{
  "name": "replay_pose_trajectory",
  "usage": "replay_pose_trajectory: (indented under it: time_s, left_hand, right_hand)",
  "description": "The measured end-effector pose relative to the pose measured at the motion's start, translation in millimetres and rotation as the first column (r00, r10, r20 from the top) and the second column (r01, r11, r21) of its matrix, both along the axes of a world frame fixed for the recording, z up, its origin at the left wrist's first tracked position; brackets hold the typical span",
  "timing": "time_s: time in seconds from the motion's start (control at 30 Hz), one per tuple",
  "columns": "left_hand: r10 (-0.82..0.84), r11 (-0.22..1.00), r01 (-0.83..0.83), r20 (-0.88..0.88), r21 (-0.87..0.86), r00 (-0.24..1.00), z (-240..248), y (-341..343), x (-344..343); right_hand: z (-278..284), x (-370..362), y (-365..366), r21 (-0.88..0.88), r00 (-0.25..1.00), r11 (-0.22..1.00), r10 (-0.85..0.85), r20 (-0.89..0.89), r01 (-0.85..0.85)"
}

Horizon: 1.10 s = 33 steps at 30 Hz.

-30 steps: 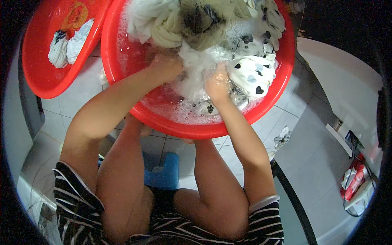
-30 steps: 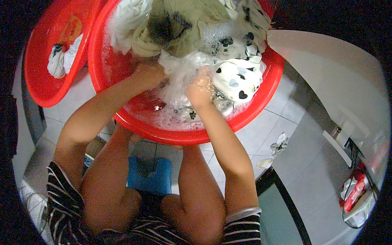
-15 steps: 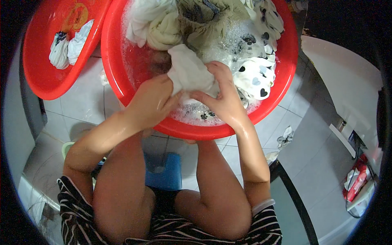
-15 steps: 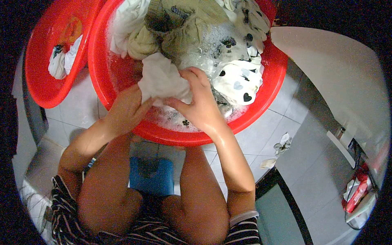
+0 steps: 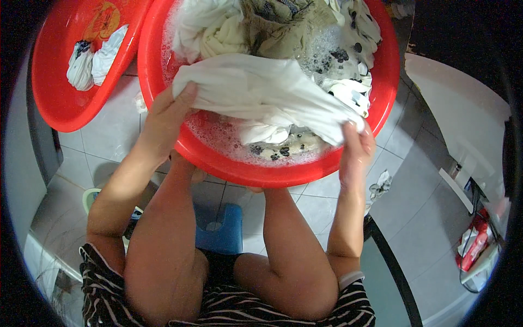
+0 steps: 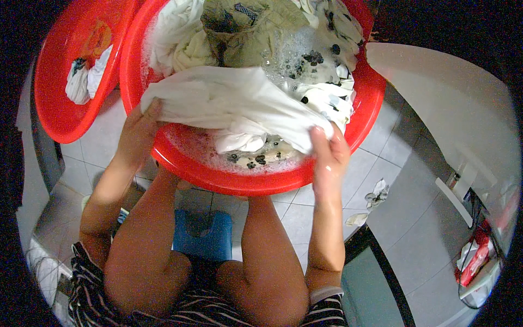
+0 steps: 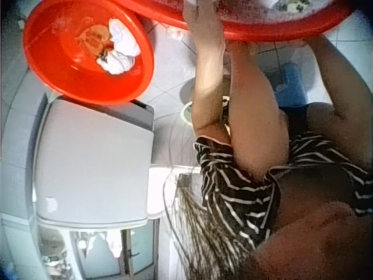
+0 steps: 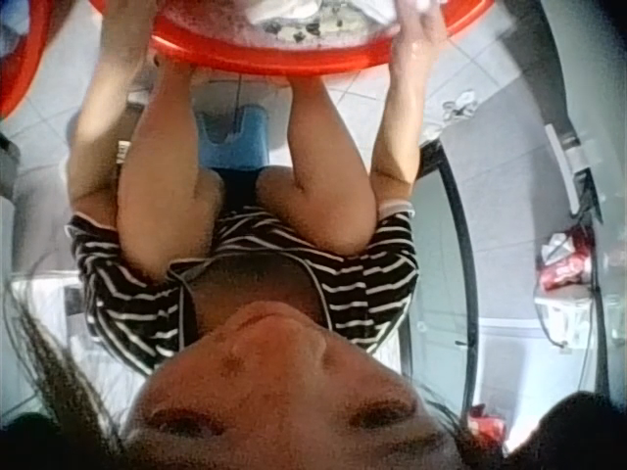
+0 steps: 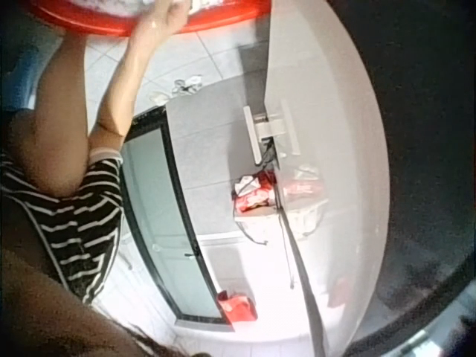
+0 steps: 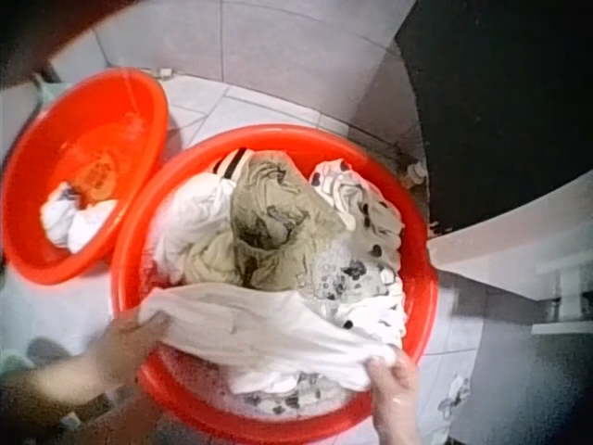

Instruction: The person washes clothes by hand, scrubbing and wringing out garments in a red basin of soapy water and placing them into an adjacent basin.

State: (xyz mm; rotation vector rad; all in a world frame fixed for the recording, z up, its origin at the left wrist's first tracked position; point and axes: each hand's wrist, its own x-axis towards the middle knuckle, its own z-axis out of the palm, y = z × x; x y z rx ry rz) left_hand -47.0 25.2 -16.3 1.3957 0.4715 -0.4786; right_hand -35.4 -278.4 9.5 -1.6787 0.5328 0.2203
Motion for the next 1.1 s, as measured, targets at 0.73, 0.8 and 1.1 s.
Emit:
replay_pose_trajectory:
  time_s: [0.73,0.8,1.1]
  left_hand:
    - [-0.795,0.081,0.628,-0.329,0.774,0.509,-123.5,-63.4,58.1]
    - [-0.862,0.108,0.617,-0.236,0.779,0.449,-120.6,-85.6,58.2]
    - [-0.898,0.385,0.686,0.078,0.617,0.433,-117.8,-90.0,61.1]
  right_hand:
    - [-122.6,1.6,57.5,-0.79,0.779,0.384,0.602,-0.178,-0.478]
    - [-166.1,-8.7,33.1,-0.858,0.685,0.025,0.613,-0.392,-0.513]
    - [-157.9,-3.4,31.9,-0.87,0.682,-0.001,0.62,-0.388,-0.493]
